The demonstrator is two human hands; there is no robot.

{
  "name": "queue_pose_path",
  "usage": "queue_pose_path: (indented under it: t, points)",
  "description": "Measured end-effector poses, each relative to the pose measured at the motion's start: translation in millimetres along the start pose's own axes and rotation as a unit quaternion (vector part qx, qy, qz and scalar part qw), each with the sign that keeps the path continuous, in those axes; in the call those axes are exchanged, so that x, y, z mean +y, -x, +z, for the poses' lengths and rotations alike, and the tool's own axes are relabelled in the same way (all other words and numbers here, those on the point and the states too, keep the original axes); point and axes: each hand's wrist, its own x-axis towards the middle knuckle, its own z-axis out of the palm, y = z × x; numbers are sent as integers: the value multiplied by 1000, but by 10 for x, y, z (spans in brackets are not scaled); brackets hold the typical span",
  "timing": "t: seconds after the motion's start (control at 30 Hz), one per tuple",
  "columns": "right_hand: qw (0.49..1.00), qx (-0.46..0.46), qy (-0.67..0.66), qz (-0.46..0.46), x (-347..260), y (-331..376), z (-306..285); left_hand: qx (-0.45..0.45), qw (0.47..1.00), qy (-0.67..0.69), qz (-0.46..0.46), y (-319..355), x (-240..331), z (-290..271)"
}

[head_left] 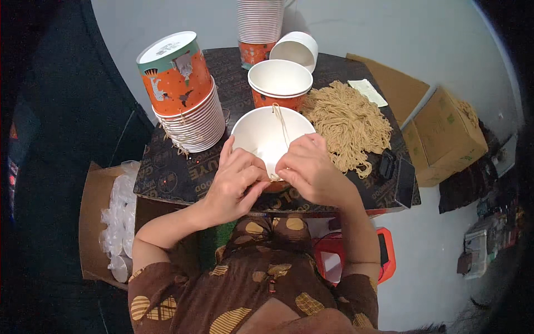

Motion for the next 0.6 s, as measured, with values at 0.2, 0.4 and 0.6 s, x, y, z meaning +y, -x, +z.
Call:
queue_pose_path:
  t: [0.2, 0.4, 0.6]
  points:
    - [996, 79, -7, 39, 22, 50, 33, -10, 1000, -2, 0, -12, 29, 14]
    - [985, 150, 67, 59, 14, 44, 120, -21, 1000, -10, 13, 19, 57, -15]
    - [975, 177, 126, 46, -54, 54, 136, -44, 999, -25, 10, -24, 102, -133]
